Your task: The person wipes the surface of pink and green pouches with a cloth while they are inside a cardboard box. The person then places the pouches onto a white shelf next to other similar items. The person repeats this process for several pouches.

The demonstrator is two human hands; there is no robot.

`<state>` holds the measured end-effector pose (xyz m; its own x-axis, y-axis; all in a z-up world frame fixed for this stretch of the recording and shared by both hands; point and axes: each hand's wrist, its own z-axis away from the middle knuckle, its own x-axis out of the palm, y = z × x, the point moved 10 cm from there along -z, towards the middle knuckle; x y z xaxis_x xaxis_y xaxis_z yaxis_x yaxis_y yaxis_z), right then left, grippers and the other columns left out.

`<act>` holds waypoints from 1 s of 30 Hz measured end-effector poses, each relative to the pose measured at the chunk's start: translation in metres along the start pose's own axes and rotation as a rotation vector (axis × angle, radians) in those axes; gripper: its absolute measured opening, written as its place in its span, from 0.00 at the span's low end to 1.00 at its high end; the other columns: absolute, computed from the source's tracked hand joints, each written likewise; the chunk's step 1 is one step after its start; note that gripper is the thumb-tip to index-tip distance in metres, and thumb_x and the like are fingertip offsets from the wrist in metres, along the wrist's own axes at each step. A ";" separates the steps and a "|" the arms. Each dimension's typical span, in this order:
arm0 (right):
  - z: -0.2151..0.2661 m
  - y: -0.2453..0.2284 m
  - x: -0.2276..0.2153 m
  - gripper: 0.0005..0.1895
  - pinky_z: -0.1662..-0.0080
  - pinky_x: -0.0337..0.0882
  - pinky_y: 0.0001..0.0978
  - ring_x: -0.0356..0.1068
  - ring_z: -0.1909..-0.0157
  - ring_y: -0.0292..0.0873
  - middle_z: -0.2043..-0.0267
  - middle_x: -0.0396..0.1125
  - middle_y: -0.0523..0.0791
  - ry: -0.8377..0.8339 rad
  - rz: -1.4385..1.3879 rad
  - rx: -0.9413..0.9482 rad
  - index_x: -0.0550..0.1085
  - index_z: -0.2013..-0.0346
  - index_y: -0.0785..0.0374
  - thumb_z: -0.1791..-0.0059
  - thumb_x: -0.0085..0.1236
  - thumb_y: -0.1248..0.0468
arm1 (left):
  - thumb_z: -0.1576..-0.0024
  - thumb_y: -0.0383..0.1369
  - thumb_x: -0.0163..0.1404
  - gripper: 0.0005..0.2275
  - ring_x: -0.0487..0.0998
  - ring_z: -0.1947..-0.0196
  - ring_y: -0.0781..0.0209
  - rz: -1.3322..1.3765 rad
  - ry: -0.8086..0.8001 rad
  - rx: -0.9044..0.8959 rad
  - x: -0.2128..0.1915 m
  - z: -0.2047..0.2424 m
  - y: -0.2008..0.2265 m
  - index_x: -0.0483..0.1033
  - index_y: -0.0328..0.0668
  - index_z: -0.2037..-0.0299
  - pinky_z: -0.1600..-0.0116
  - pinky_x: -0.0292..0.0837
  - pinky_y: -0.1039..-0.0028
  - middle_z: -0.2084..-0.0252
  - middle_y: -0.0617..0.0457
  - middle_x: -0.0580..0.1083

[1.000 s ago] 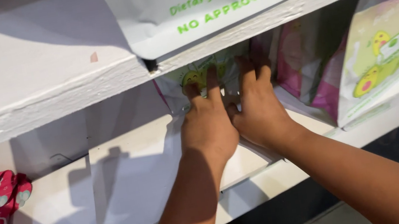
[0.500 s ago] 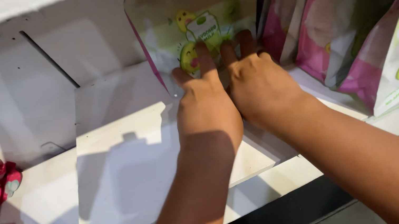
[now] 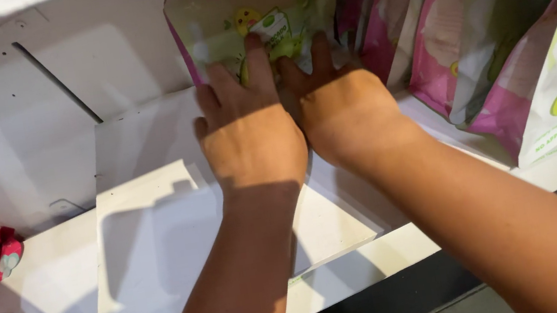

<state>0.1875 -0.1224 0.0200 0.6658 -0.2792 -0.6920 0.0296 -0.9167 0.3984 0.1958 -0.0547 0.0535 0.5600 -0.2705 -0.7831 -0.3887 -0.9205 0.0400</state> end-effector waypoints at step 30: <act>-0.005 0.031 0.004 0.40 0.61 0.74 0.52 0.73 0.59 0.67 0.33 0.50 0.72 -0.107 -0.283 0.258 0.56 0.27 0.55 0.54 0.52 0.67 | 0.46 0.31 0.56 0.21 0.66 0.35 0.48 0.074 0.275 0.165 -0.006 -0.024 0.006 0.71 0.51 0.41 0.35 0.61 0.54 0.40 0.55 0.68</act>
<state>0.1952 -0.1507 0.0326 0.5762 -0.0208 -0.8171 0.0031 -0.9996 0.0277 0.2076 -0.0658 0.0731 0.6934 -0.4215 -0.5843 -0.5364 -0.8435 -0.0281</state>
